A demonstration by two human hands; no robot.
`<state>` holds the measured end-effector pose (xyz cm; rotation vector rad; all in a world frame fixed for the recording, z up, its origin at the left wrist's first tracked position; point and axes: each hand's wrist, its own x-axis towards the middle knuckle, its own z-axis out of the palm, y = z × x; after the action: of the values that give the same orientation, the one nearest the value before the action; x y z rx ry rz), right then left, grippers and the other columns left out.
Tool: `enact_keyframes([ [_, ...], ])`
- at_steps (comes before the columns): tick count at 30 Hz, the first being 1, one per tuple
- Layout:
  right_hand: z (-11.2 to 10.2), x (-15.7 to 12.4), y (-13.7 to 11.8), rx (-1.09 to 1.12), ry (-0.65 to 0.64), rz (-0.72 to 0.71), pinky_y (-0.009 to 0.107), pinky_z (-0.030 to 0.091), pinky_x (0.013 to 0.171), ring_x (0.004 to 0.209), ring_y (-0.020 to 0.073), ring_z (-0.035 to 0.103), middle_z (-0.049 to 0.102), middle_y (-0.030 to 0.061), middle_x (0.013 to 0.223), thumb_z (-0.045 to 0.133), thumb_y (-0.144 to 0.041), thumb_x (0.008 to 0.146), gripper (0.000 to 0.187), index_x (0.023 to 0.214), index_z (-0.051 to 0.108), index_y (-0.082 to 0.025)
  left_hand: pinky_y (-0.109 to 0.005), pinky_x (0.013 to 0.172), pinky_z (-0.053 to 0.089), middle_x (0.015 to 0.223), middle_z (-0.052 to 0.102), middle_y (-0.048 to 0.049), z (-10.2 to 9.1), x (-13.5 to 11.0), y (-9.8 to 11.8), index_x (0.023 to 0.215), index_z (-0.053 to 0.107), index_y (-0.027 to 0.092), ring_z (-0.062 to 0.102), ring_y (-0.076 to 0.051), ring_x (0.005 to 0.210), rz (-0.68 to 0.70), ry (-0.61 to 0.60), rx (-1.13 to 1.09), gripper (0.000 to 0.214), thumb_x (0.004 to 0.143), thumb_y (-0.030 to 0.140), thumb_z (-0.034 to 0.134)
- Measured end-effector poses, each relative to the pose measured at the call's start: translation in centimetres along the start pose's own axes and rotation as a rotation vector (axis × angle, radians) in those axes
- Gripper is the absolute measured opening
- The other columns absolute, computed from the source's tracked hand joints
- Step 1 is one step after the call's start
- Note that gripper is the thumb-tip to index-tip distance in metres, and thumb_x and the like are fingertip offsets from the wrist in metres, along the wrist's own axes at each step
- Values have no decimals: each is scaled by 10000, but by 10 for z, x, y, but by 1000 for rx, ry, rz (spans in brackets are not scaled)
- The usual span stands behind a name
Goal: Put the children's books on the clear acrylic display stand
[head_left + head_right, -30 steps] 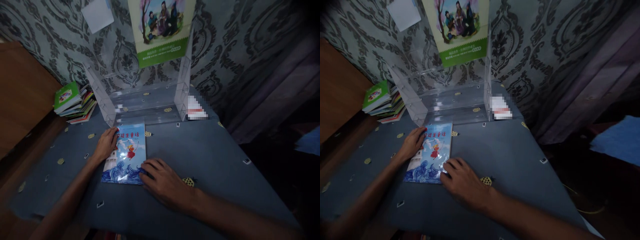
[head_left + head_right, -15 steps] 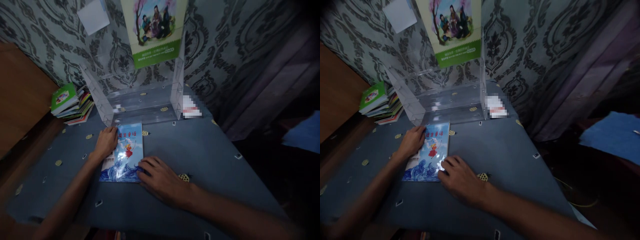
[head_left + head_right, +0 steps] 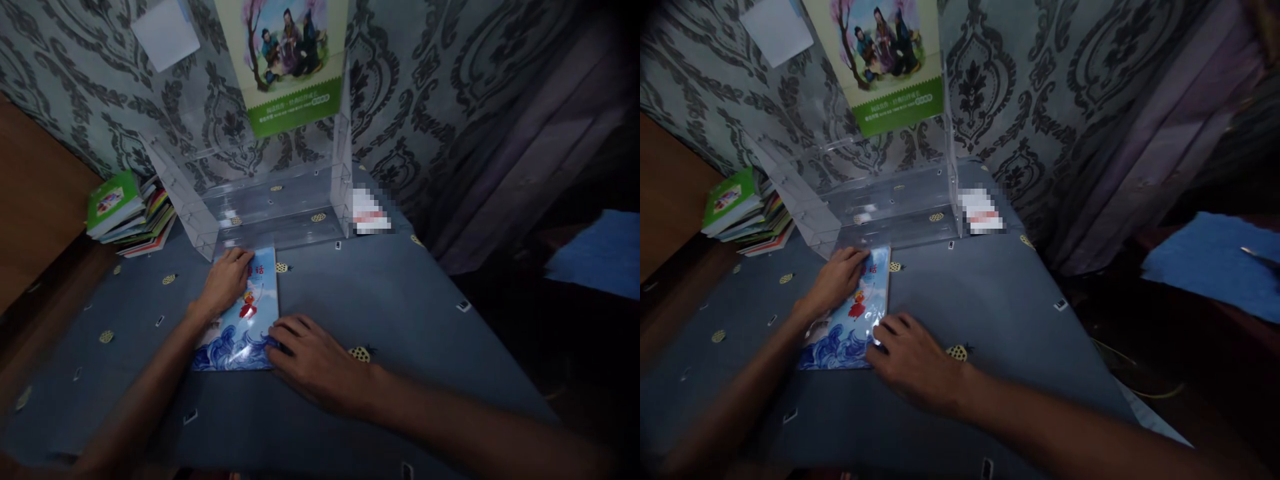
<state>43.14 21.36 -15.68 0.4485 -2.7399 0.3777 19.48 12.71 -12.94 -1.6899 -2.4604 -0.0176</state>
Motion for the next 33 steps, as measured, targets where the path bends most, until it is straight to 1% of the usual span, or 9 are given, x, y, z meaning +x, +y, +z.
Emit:
enact_keyframes([
  [2,0,0,0,-1,-5,3,418,510,898,1074,267,569,674,105,1134,557,-205,996,110,1050,633,-146,-414,977,484,1221,614,-113,3,6,8,1361,587,191,553,-250,1077,54,21,4,441,977,131,378],
  [4,0,0,0,-1,-6,3,416,503,905,1078,264,568,674,102,1138,564,-199,994,103,1052,632,-149,-410,940,486,1188,593,-112,5,11,15,1381,584,220,535,-251,1043,69,10,33,486,955,100,382],
  [9,3,0,1,-5,17,-1,398,493,868,1067,260,562,673,100,1125,596,-212,984,104,1062,631,-153,-403,897,481,1123,558,-113,-1,18,24,1433,554,261,508,-259,1004,41,-70,112,548,943,77,390],
  [16,1,0,1,9,7,8,402,476,886,1074,256,557,673,110,1118,607,-196,974,89,1047,641,-159,-406,871,480,1137,561,-121,-6,21,37,1447,527,263,513,-281,1036,-18,-102,169,562,930,71,422],
  [19,-1,1,1,23,-4,17,400,476,896,1087,252,551,670,114,1125,562,-205,1001,103,1051,643,-165,-415,885,479,1164,572,-125,-5,20,35,1440,531,256,515,-285,1057,-6,-110,144,552,928,73,434],
  [22,-2,1,1,46,-21,18,411,482,899,1088,258,551,666,123,1130,544,-214,1008,126,1061,642,-156,-428,941,476,1232,586,-118,-4,14,27,1449,526,259,525,-277,1097,52,-92,81,549,945,73,413],
  [27,0,2,1,80,-18,17,431,486,914,1083,261,556,667,129,1120,548,-214,1006,136,1063,649,-143,-421,1071,447,1429,559,-101,0,-1,17,1458,513,222,499,-254,1296,187,-63,-51,605,902,-1,430],
  [30,-1,1,1,102,-23,29,444,492,925,1117,276,551,670,136,1149,558,-222,999,153,1086,655,-142,-446,1102,439,1464,552,-124,0,-5,20,1471,500,194,485,-273,1355,186,-74,-28,685,836,-61,455],
  [33,-3,0,3,202,-3,46,452,492,950,1135,282,555,669,132,1182,621,-241,959,170,1095,669,-150,-475,1107,446,1482,547,-134,-3,-6,24,1475,495,200,501,-285,1361,173,-87,-12,689,835,-56,477],
])
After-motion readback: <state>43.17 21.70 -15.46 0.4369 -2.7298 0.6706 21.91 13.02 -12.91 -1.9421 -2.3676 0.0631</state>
